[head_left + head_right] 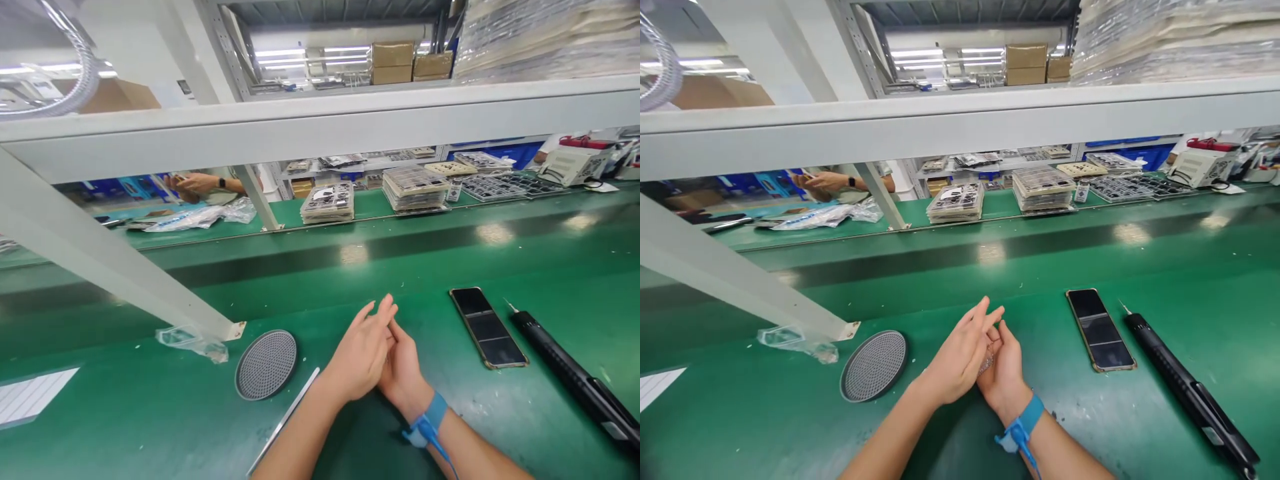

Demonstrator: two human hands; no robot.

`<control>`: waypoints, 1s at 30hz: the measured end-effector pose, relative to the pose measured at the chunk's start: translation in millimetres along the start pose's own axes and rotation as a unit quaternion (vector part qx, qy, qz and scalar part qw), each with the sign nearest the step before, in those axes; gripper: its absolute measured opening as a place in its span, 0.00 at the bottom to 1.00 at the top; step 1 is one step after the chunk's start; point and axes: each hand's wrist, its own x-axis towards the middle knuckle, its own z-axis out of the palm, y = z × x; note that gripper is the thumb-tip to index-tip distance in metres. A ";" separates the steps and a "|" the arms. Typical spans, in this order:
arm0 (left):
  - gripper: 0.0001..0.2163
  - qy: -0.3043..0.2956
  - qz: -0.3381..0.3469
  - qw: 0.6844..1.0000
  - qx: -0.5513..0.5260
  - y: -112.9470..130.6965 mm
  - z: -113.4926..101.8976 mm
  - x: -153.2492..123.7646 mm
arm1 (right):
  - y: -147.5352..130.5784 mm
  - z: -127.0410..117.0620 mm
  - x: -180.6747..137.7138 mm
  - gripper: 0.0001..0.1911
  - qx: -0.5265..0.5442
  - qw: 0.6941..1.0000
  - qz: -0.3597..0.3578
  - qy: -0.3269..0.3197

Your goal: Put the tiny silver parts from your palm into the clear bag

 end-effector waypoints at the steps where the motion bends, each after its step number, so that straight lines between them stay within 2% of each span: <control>1: 0.32 -0.023 0.013 1.000 0.016 0.5 -3.9 1.5 | -0.6 2.9 -0.5 0.09 0.003 1.000 0.000 0.003; 3: 0.29 -0.049 0.016 0.998 0.034 0.3 -6.7 2.9 | -1.5 8.1 -1.6 0.08 0.012 1.000 -0.001 0.010; 5: 0.24 -0.037 0.009 0.999 0.036 -2.2 -2.1 2.7 | -2.7 12.0 -2.9 0.10 0.022 1.000 -0.002 0.019; 7: 0.18 0.050 0.000 0.999 0.006 -6.9 7.9 1.8 | -5.3 14.5 -4.2 0.15 0.031 0.999 0.000 0.030; 8: 0.17 0.125 -0.023 0.991 -0.033 -9.4 14.0 1.4 | -7.1 15.4 -4.8 0.18 0.033 0.999 0.001 0.037; 9: 0.19 0.214 -0.061 0.970 -0.093 -11.6 20.4 1.4 | -9.2 16.1 -5.5 0.20 0.033 0.998 0.003 0.044; 10: 0.23 0.303 -0.110 0.931 -0.173 -13.2 26.7 1.5 | -11.5 16.8 -6.2 0.23 0.032 0.998 0.004 0.051; 11: 0.26 0.373 -0.162 0.876 -0.260 -14.2 32.7 1.8 | -13.9 17.5 -6.9 0.25 0.030 0.998 0.005 0.057; 12: 0.28 0.416 -0.209 0.816 -0.343 -14.4 38.2 2.0 | -16.2 18.4 -7.7 0.26 0.029 0.998 0.005 0.062; 13: 0.29 0.433 -0.242 0.766 -0.409 -14.0 42.7 2.1 | -18.3 19.4 -8.4 0.26 0.027 0.998 0.004 0.065; 14: 0.30 0.431 -0.263 0.742 -0.442 -13.2 46.0 1.7 | -20.2 20.4 -9.1 0.27 0.027 0.997 0.002 0.066; 15: 0.30 0.423 -0.275 0.744 -0.439 -11.9 47.9 0.9 | -21.8 21.4 -9.8 0.27 0.027 0.998 0.001 0.065; 17: 0.26 0.421 -0.284 0.777 -0.371 -8.5 45.9 -1.9 | -24.6 23.2 -10.9 0.30 0.026 0.998 -0.002 0.060; 19: 0.18 0.402 -0.255 0.844 -0.247 -4.1 36.5 -5.2 | -26.4 24.2 -11.6 0.32 0.025 0.998 -0.006 0.053; 21: 0.08 0.327 -0.175 0.926 -0.075 0.6 22.9 -7.1 | -27.2 24.6 -12.0 0.34 0.023 0.999 -0.005 0.045; 22: 0.05 0.271 -0.126 0.954 0.021 2.8 16.3 -7.2 | -27.1 24.8 -12.0 0.35 0.022 0.999 -0.003 0.040; 24: 0.08 0.175 -0.057 0.969 0.166 6.2 6.9 -5.7 | -26.0 25.0 -11.9 0.37 0.019 0.999 0.005 0.029; 25: 0.08 0.152 -0.047 0.968 0.195 7.1 4.7 -4.5 | -25.1 25.3 -11.9 0.37 0.018 1.000 0.009 0.023; 28: 0.07 0.107 -0.047 0.967 0.227 7.5 7.0 -1.8 | -22.4 26.2 -12.4 0.38 0.015 1.000 0.016 0.008; 30: 0.07 0.098 -0.045 0.964 0.243 7.0 12.4 -1.9 | -20.9 26.7 -13.4 0.39 0.012 1.000 0.021 0.002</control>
